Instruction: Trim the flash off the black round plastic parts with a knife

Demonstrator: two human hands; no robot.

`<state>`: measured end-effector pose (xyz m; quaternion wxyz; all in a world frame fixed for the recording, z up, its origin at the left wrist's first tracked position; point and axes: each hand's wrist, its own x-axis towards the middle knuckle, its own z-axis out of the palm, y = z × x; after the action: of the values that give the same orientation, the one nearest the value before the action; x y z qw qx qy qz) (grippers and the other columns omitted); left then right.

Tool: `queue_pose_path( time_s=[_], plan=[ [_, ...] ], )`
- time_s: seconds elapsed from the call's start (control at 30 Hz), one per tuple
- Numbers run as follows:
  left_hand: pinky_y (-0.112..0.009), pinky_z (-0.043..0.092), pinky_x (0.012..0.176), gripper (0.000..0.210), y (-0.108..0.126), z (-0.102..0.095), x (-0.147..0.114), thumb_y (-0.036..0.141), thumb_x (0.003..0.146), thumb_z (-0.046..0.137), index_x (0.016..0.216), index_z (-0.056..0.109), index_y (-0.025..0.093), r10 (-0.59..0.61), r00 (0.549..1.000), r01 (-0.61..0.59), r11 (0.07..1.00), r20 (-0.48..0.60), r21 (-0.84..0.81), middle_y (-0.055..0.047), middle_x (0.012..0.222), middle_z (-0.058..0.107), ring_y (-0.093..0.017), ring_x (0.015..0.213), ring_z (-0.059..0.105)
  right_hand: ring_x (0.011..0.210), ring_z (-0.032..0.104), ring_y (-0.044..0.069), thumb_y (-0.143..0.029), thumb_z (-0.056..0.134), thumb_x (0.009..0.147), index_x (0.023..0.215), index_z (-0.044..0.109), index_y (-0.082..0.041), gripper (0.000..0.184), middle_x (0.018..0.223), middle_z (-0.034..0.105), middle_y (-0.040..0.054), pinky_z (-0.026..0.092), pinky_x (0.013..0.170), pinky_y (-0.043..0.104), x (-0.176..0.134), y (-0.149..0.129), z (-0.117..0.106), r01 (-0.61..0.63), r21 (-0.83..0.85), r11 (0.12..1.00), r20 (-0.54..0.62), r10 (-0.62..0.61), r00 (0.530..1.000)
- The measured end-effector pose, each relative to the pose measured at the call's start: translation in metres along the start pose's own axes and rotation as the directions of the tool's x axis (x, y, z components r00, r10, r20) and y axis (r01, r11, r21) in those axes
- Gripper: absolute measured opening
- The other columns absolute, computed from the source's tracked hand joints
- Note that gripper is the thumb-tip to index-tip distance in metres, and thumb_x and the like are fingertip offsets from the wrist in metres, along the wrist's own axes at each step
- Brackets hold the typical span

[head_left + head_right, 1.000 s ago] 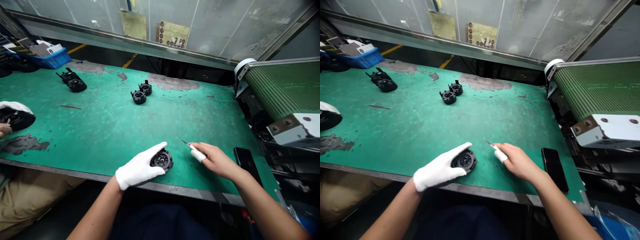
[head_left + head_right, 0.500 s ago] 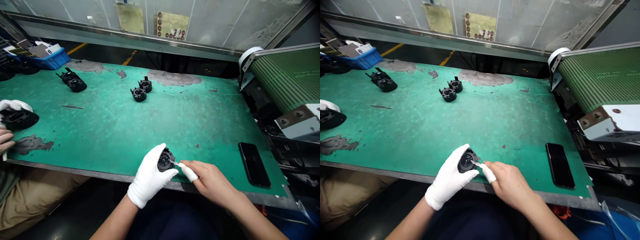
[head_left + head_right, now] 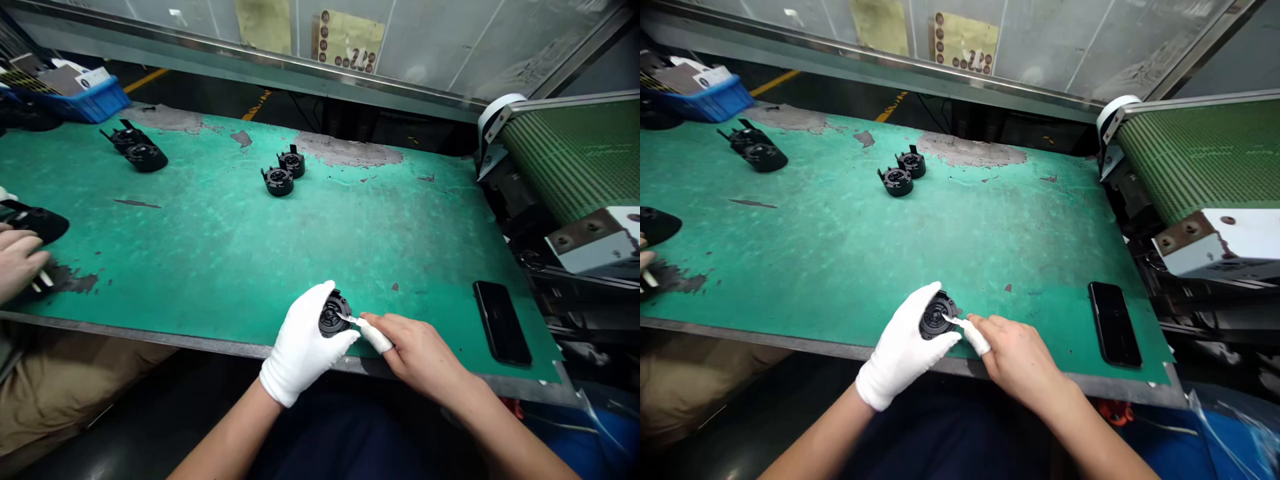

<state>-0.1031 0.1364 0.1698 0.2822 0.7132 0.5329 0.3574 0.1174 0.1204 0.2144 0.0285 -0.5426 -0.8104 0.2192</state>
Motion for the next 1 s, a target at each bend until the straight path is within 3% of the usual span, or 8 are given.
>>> queue_pose_path(
  time_s=[0.2, 0.37, 0.53, 0.7, 1.0],
  plan=[
    [-0.047, 0.046, 0.113, 0.075, 0.001, -0.003, 0.001, 0.045, 0.080, 0.076, 0.142, 0.043, 0.017, 0.013, 1.000, -0.013, 1.000, 0.003, 0.019, -0.013, 0.135, 0.061, -0.029, 0.129, 0.057, 0.094, 0.072, 0.024, -0.018, 0.044, 0.095, 0.139, 0.059, -0.028, 0.047, 0.108, 0.074, 0.0066, 0.055, 0.079, 0.035, -0.002, -0.007, 0.003, -0.038, -0.076, 0.996, -0.012, 0.037, 0.999],
    [-0.047, 0.048, 0.109, 0.066, 0.004, -0.011, 0.014, 0.047, 0.076, 0.078, 0.131, 0.052, 0.020, 0.014, 0.996, -0.018, 0.999, 0.085, 0.041, -0.010, 0.123, 0.067, -0.029, 0.119, 0.063, 0.087, 0.071, 0.025, -0.018, 0.043, 0.095, 0.142, 0.056, -0.027, 0.049, 0.103, 0.073, 0.0072, 0.055, 0.069, 0.034, -0.006, -0.015, 0.009, -0.094, -0.187, 0.978, -0.053, 0.085, 0.995],
    [-0.044, 0.054, 0.102, 0.059, 0.004, -0.013, 0.022, 0.038, 0.072, 0.078, 0.123, 0.053, 0.021, 0.026, 0.991, -0.022, 0.999, 0.130, -0.033, -0.007, 0.114, 0.069, -0.026, 0.105, 0.068, 0.093, 0.072, 0.025, -0.016, 0.042, 0.094, 0.140, 0.057, -0.026, 0.050, 0.108, 0.073, 0.0080, 0.057, 0.075, 0.036, -0.008, -0.019, 0.016, -0.115, -0.160, 0.980, -0.081, 0.103, 0.991],
    [-0.046, 0.051, 0.108, 0.065, -0.006, -0.004, 0.014, 0.046, 0.075, 0.079, 0.129, 0.051, 0.021, 0.067, 0.997, -0.065, 0.997, 0.038, -0.042, -0.008, 0.121, 0.067, -0.028, 0.118, 0.064, 0.098, 0.073, 0.026, -0.016, 0.045, 0.093, 0.139, 0.058, -0.027, 0.050, 0.112, 0.075, 0.0090, 0.058, 0.079, 0.035, -0.008, -0.021, 0.022, -0.145, -0.165, 0.975, -0.096, 0.131, 0.987],
    [-0.049, 0.044, 0.116, 0.072, -0.015, 0.006, 0.005, 0.052, 0.078, 0.077, 0.135, 0.048, 0.019, 0.013, 1.000, -0.012, 0.996, 0.018, -0.093, -0.014, 0.137, 0.061, -0.030, 0.132, 0.056, 0.098, 0.074, 0.029, -0.013, 0.045, 0.091, 0.143, 0.055, -0.026, 0.055, 0.112, 0.076, 0.0093, 0.060, 0.073, 0.037, -0.013, -0.040, 0.032, -0.260, -0.139, 0.955, -0.172, 0.235, 0.957]
  ],
)
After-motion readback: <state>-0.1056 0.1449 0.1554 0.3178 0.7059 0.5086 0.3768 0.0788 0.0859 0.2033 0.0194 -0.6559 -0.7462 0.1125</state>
